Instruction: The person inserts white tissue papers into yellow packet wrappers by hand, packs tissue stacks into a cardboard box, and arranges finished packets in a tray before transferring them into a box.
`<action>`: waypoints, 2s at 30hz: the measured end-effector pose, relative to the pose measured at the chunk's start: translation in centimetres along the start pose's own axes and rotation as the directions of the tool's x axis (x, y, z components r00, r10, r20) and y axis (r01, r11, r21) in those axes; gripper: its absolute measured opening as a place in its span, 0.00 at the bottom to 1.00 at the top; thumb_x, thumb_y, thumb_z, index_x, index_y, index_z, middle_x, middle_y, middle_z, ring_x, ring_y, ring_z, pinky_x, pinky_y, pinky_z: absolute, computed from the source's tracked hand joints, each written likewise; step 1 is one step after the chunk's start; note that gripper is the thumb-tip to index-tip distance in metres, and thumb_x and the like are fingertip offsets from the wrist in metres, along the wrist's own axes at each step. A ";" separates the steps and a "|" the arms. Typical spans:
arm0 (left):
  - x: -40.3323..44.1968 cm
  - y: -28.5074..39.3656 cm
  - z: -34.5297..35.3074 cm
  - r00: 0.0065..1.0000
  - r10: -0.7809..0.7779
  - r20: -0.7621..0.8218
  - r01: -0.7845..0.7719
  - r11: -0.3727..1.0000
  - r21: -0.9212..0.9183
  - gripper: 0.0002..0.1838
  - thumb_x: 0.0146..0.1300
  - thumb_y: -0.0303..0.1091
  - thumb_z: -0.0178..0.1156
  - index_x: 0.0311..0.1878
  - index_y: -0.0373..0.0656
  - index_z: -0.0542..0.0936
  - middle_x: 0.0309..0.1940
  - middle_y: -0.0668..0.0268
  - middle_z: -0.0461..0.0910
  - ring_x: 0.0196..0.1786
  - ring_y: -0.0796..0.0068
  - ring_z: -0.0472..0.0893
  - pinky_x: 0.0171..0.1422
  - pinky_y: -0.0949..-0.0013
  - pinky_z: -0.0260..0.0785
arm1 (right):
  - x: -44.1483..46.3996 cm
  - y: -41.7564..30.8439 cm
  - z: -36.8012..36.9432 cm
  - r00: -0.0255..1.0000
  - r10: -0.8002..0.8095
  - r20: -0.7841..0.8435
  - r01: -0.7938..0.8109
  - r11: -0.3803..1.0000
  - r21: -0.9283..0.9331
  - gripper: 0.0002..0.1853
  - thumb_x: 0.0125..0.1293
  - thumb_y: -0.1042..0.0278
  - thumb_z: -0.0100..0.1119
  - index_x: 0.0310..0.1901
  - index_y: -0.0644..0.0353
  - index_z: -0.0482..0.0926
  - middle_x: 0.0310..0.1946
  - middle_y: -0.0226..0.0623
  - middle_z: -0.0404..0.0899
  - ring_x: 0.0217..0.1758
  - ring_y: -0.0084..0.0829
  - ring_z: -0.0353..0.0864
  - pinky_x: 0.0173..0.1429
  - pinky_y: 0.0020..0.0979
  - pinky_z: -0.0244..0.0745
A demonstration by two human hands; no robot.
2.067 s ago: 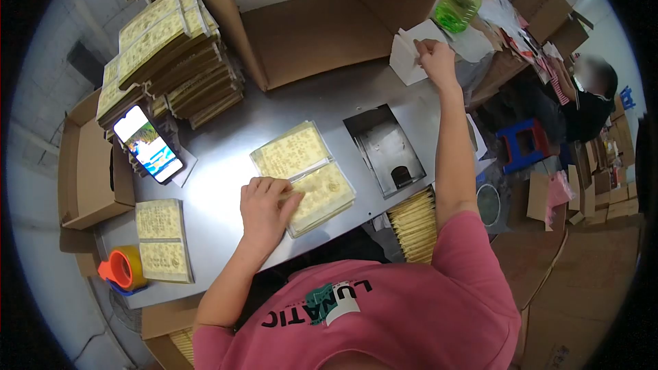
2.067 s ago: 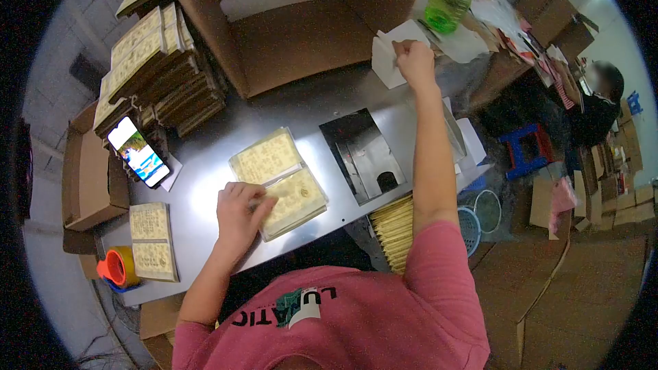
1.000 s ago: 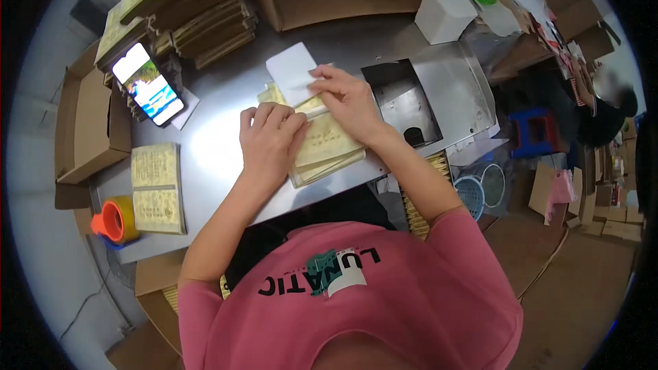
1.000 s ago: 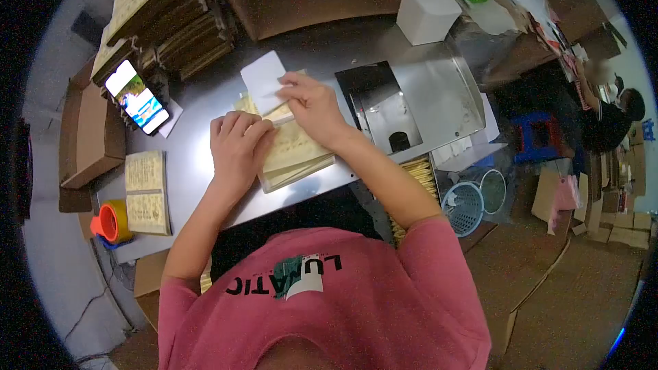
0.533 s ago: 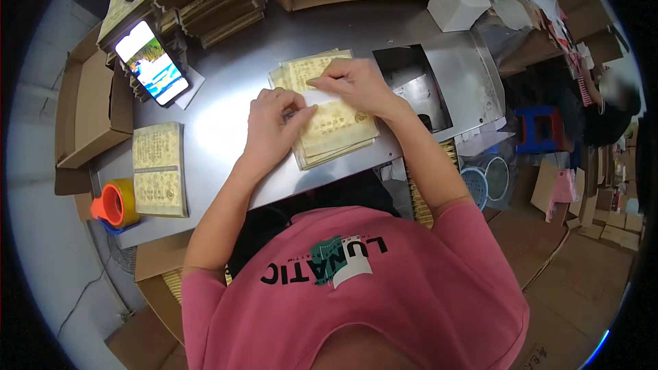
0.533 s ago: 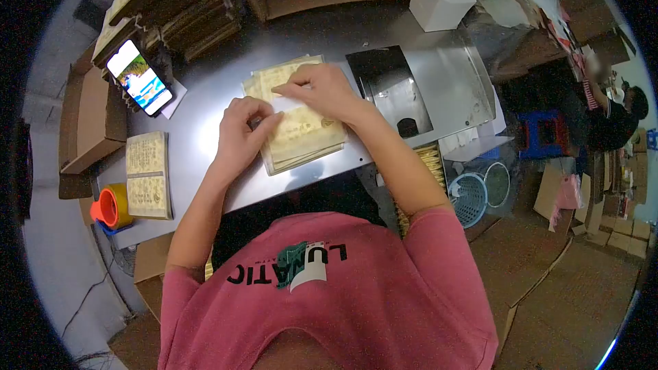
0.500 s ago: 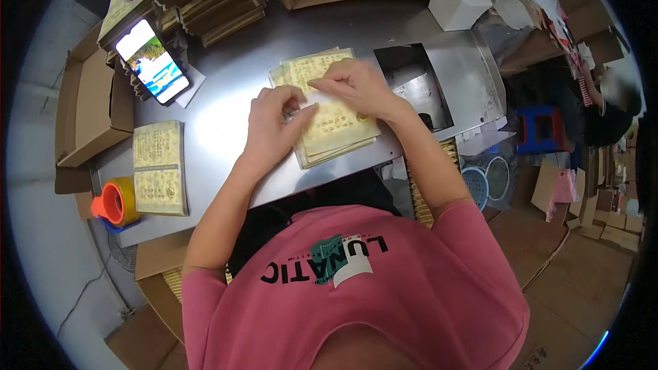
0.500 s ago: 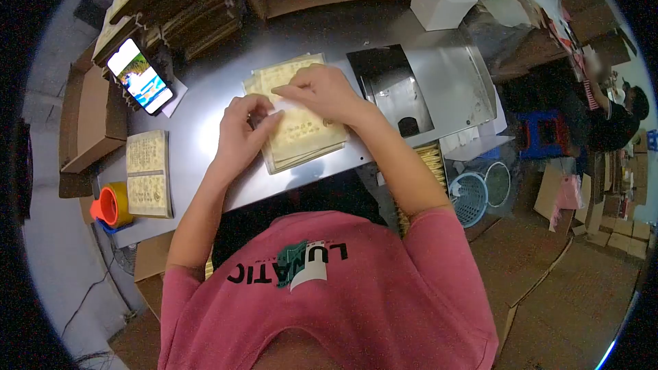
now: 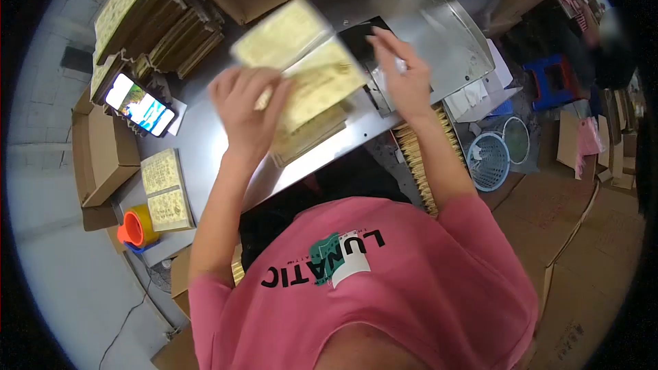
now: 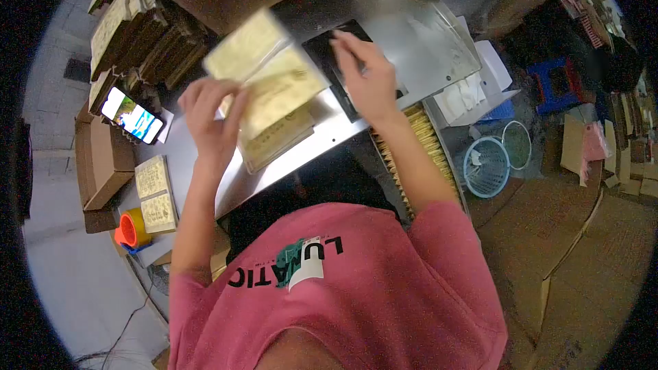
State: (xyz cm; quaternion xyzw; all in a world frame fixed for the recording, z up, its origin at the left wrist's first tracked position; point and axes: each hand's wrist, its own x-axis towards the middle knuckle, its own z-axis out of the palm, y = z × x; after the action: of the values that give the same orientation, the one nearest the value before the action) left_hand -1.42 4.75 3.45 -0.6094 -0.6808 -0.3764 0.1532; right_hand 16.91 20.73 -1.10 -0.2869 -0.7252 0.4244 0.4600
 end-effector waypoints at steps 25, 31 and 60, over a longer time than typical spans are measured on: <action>21.6 0.5 25.7 0.784 -0.478 0.397 0.551 0.240 -0.799 0.35 0.70 0.61 0.47 0.62 0.37 0.75 0.62 0.53 0.75 0.64 0.64 0.72 0.68 0.66 0.60 | 24.9 10.1 -7.2 0.972 0.064 -0.224 -0.074 0.997 -0.036 0.26 0.63 0.55 0.66 0.56 0.67 0.80 0.47 0.43 0.83 0.48 0.31 0.80 0.55 0.28 0.72; 12.0 8.7 24.9 0.851 -0.447 0.275 0.423 0.274 -0.864 0.23 0.69 0.46 0.55 0.57 0.37 0.71 0.48 0.53 0.77 0.51 0.64 0.75 0.59 0.65 0.65 | 12.0 5.7 -9.7 0.932 0.223 -0.287 -0.181 0.969 0.167 0.24 0.62 0.65 0.67 0.57 0.70 0.76 0.45 0.37 0.83 0.47 0.27 0.80 0.52 0.27 0.74; -4.6 -2.4 3.5 0.934 -0.068 0.351 0.010 0.986 0.166 0.26 0.65 0.48 0.56 0.62 0.45 0.74 0.66 0.52 0.66 0.69 0.46 0.62 0.75 0.44 0.46 | 7.7 -0.9 -8.1 0.998 -0.053 -0.024 0.031 0.829 -0.558 0.13 0.67 0.65 0.55 0.41 0.68 0.82 0.46 0.45 0.84 0.48 0.47 0.78 0.53 0.38 0.73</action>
State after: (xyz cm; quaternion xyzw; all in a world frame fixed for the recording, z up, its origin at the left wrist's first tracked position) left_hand -1.85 3.97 -2.80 -0.6393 -0.7374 -0.2067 0.0687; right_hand 21.11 29.37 4.72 -0.4006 -0.8146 0.1789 0.3794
